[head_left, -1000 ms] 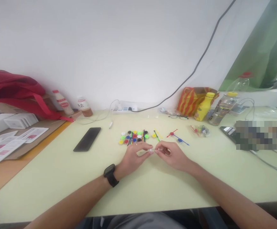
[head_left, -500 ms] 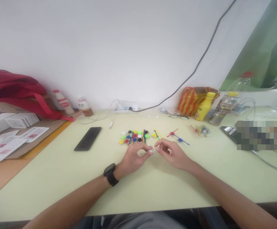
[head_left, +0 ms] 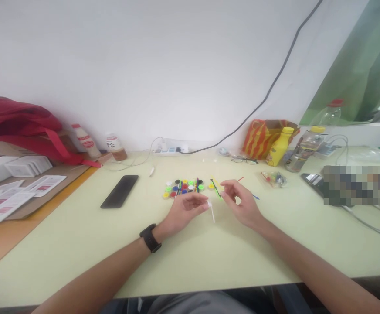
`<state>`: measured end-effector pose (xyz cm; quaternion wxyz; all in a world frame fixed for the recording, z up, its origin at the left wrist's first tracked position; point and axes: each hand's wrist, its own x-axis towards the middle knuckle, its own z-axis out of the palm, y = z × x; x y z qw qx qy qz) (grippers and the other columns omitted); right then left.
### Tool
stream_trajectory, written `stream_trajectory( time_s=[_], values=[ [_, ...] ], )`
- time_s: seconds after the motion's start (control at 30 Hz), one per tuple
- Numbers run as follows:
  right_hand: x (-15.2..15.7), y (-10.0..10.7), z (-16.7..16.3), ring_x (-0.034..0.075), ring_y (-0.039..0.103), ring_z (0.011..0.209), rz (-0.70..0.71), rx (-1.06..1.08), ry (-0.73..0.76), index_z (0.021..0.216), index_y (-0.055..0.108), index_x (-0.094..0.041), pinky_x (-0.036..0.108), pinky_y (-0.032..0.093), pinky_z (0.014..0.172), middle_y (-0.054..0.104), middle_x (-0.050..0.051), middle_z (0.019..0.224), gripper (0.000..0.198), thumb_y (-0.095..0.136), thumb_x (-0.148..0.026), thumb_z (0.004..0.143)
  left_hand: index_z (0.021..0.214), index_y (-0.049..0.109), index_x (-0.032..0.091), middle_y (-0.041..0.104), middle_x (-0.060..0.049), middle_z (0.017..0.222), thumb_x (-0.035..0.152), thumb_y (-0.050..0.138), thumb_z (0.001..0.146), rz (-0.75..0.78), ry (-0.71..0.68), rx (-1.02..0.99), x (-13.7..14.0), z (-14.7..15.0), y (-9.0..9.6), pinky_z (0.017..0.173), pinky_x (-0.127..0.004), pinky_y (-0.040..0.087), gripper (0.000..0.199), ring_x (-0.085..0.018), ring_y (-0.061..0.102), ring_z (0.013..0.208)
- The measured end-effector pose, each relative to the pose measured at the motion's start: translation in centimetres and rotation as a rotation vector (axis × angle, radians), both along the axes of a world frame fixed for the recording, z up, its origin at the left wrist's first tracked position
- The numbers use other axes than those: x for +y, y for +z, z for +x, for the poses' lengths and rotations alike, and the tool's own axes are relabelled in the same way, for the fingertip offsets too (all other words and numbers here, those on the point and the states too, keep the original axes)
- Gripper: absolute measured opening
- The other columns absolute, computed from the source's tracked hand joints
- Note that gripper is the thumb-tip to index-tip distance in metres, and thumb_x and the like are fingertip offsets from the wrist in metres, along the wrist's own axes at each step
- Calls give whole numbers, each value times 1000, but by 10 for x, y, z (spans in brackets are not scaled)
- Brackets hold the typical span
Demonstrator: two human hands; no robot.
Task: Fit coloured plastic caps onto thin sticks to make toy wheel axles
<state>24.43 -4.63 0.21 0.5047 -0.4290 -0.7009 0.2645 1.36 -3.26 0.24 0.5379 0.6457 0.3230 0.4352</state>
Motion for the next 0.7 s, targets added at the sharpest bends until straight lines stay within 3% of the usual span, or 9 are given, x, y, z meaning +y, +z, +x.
stream_trajectory(
  time_s=[0.07,0.17,0.23,0.3,0.33,0.37,0.43,0.5,0.7],
  values=[
    [-3,0,0,17,53,70,25,-47,58,127,58,-27,31,45,61,56,2,83,29,53,-40,102,98,77,15,78,-9,98,36,86,80,-28,22,-9,2,-1,-2,92,-38,62,29,-22,75,92],
    [-7,0,-2,16,52,68,16,-44,145,150,39,-31,31,46,60,57,2,92,50,52,-39,102,100,78,15,79,-10,101,36,87,79,-49,38,-14,4,-2,-5,92,-38,62,31,-22,76,93],
    [-9,0,-3,15,51,66,-9,-27,154,147,42,-30,31,45,61,59,3,98,48,52,-42,102,100,78,15,79,-10,102,35,87,79,-50,42,-18,5,-3,-7,93,-38,62,31,-23,76,94],
    [-9,0,-2,14,49,61,-101,-40,197,116,64,-24,31,43,61,61,2,86,30,47,-46,104,100,78,15,79,-10,102,35,87,79,-53,42,-26,5,-4,-8,92,-38,62,31,-23,75,95],
    [-8,1,-1,14,46,57,-167,-54,244,90,67,-21,31,41,59,58,1,74,39,44,-49,105,100,78,15,79,-10,102,36,87,79,-57,41,-29,5,-4,-9,92,-37,62,31,-23,75,95],
    [-7,2,1,13,41,52,-231,-62,298,68,60,-20,31,37,56,51,0,61,52,41,-52,106,101,78,15,79,-10,103,36,87,79,-60,41,-31,5,-5,-9,91,-37,62,31,-23,75,96],
    [-4,4,5,12,34,47,-298,-37,376,49,43,-21,31,31,52,38,-2,48,66,40,-55,105,102,78,15,79,-10,105,36,87,80,-61,48,-30,5,-5,-9,91,-36,62,31,-23,75,96],
    [-1,6,8,11,35,49,-278,48,357,52,43,-21,30,30,52,41,-2,50,63,46,-56,104,101,78,15,78,-9,104,35,86,80,-62,53,-26,5,-5,-8,90,-34,62,30,-22,75,95],
    [-1,5,-1,12,50,65,-257,224,317,90,55,-22,27,41,61,58,-1,79,26,70,-43,95,97,77,15,77,-8,97,34,88,78,-79,39,-47,3,-3,-3,87,-32,61,29,-20,74,90]
  ],
)
